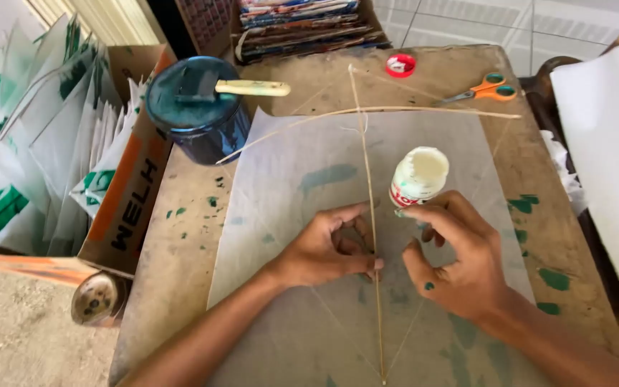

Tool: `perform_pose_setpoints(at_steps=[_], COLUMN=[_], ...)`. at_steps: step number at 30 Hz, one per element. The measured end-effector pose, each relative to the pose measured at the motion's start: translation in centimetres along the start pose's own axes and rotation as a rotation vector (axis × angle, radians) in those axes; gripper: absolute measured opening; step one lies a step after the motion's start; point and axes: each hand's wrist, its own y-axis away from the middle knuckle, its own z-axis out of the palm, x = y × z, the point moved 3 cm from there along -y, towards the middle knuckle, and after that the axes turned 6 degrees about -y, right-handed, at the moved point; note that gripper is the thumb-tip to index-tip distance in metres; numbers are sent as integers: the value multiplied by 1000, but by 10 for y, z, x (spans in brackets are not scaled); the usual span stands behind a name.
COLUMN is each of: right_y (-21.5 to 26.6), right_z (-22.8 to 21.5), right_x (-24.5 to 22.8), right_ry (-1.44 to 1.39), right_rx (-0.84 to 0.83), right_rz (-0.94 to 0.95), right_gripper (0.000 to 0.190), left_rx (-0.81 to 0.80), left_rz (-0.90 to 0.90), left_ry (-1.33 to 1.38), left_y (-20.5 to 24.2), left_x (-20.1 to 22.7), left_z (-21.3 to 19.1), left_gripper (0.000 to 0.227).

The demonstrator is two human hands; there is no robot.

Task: Attaching paper to a kite frame using glue and manual pressing

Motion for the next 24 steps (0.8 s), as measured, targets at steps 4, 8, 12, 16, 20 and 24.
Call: perform_pose_setpoints(at_steps=[4, 8, 12, 16, 20, 24], right_y=[-1, -4, -4, -6, -17, -27], right_z=[6, 8, 6, -1, -17, -30], right_x=[4, 6, 3, 15, 12, 23], right_ry=[-30, -53, 126, 175, 166, 226], right_rx=[36, 142, 189, 224, 202, 42], right_rz=[3, -88, -211, -184, -170, -99], right_gripper=[34, 38, 26, 29, 35, 51], left_rx=[-15, 82, 98, 99, 88, 3], left_rz=[-13, 30, 45, 22, 5, -53], left_ry=[-37, -30, -63, -44, -60, -101], left_y=[-2, -4, -3, -2, 3, 3], left_x=[4, -9, -6, -4, -9, -13], left_z=[2, 0, 4, 9, 12, 6], left_gripper=[58, 85, 84, 87, 91, 103])
